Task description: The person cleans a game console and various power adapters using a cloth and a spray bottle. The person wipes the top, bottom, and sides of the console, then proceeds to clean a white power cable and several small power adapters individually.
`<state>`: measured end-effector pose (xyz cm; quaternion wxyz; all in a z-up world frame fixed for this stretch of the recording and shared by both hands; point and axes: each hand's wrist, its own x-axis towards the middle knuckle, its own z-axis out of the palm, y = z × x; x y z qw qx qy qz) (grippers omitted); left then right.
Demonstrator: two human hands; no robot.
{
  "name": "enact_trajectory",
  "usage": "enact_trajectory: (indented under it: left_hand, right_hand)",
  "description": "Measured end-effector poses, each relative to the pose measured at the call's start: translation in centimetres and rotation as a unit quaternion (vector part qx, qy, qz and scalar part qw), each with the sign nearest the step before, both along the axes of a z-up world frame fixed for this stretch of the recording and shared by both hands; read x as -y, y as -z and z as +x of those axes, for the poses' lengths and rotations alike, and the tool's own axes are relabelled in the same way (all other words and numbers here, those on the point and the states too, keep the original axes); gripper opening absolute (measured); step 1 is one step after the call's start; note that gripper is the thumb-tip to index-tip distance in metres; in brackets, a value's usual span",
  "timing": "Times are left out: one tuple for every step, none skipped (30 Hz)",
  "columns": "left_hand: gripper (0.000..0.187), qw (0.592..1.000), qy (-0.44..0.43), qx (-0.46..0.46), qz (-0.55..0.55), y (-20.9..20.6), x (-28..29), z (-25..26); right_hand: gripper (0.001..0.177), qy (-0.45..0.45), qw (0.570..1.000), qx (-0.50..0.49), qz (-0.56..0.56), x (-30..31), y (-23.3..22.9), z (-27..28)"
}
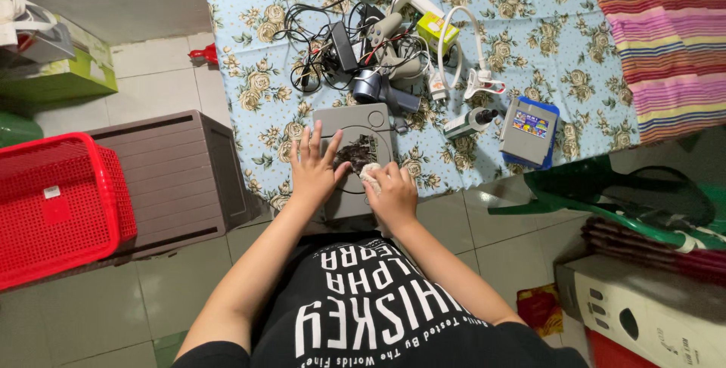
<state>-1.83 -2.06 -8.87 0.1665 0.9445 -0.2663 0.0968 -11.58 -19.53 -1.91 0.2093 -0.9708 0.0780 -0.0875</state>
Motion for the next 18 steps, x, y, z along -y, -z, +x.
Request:
enact_trajectory:
  left_hand:
    - [0.079,0.999,0.028,0.007,0.035,0.2,0.1,0.6]
    - [0.072,0.996,0.056,0.01,0.072,0.2,0.0,0.6]
    - [0.071,0.994,0.071,-0.017,0.077,0.1,-0.2,0.7]
    - [0.07,0.993,0.086,-0.041,0.076,0.0,0.0,1.2]
    - [0.07,0.99,0.1,-0.066,0.076,-0.3,0.1,1.3]
    - [0.072,0.988,0.1,-0.091,0.079,-0.7,0.3,1.4]
    - [0.074,0.985,0.1,-0.117,0.083,-1.1,0.4,1.4]
    - [0.075,0.98,0.102,-0.144,0.09,-1.4,0.2,1.4]
    - [0.075,0.982,0.098,-0.139,0.082,-1.5,0.1,1.5]
    - [0.074,0.984,0.095,-0.134,0.074,-1.4,0.0,1.5]
    - [0.074,0.985,0.093,-0.13,0.066,-1.3,0.0,1.3]
    - [0.074,0.986,0.089,-0.13,0.062,-1.2,0.0,1.3]
    - [0.075,0.986,0.085,-0.13,0.058,-1.0,0.1,1.3]
    - [0.075,0.987,0.081,-0.13,0.053,-0.8,0.2,1.3]
    - [0.075,0.987,0.078,-0.13,0.057,-0.7,0.2,1.2]
    - [0.075,0.987,0.074,-0.129,0.061,-0.6,0.1,1.1]
    - [0.075,0.987,0.07,-0.129,0.065,-0.6,0.2,1.1]
    - [0.075,0.986,0.073,-0.133,0.07,-0.6,0.2,1.2]
  right_hand:
    - [0.018,0.008,1.0,-0.012,0.007,0.4,0.5,1.2]
    - [0.017,0.014,0.999,-0.028,0.015,0.8,1.1,2.2]
    - [0.018,0.031,0.999,-0.014,0.01,1.3,1.8,3.9]
    - [0.018,0.047,0.999,0.002,0.0,2.1,2.5,6.2]
    - [0.019,0.067,0.998,0.011,0.019,2.5,3.1,8.4]
    - [0.019,0.084,0.996,0.023,0.036,2.9,3.5,10.3]
    - [0.02,0.081,0.996,0.028,0.035,3.4,3.6,11.4]
    - [0.02,0.081,0.995,0.032,0.037,3.4,3.8,12.2]
    - [0.02,0.082,0.995,0.035,0.04,3.4,3.8,12.4]
    - [0.021,0.057,0.997,0.045,0.029,3.4,3.7,11.6]
    - [0.022,0.033,0.998,0.055,0.018,3.3,3.6,10.2]
    - [0.023,0.009,0.998,0.067,0.007,3.1,3.3,8.8]
    - [0.022,-0.011,0.999,0.046,0.002,2.8,2.9,6.5]
    - [0.021,-0.03,0.999,0.025,-0.004,2.5,2.3,3.8]
    - [0.021,-0.036,0.999,0.023,0.008,2.1,1.7,1.0]
    - [0.022,-0.044,0.999,0.023,0.02,1.7,1.2,-0.9]
    - [0.022,-0.047,0.998,0.027,0.014,1.6,0.9,-1.9]
    - [0.022,-0.05,0.998,0.031,0.008,1.4,0.7,-2.6]
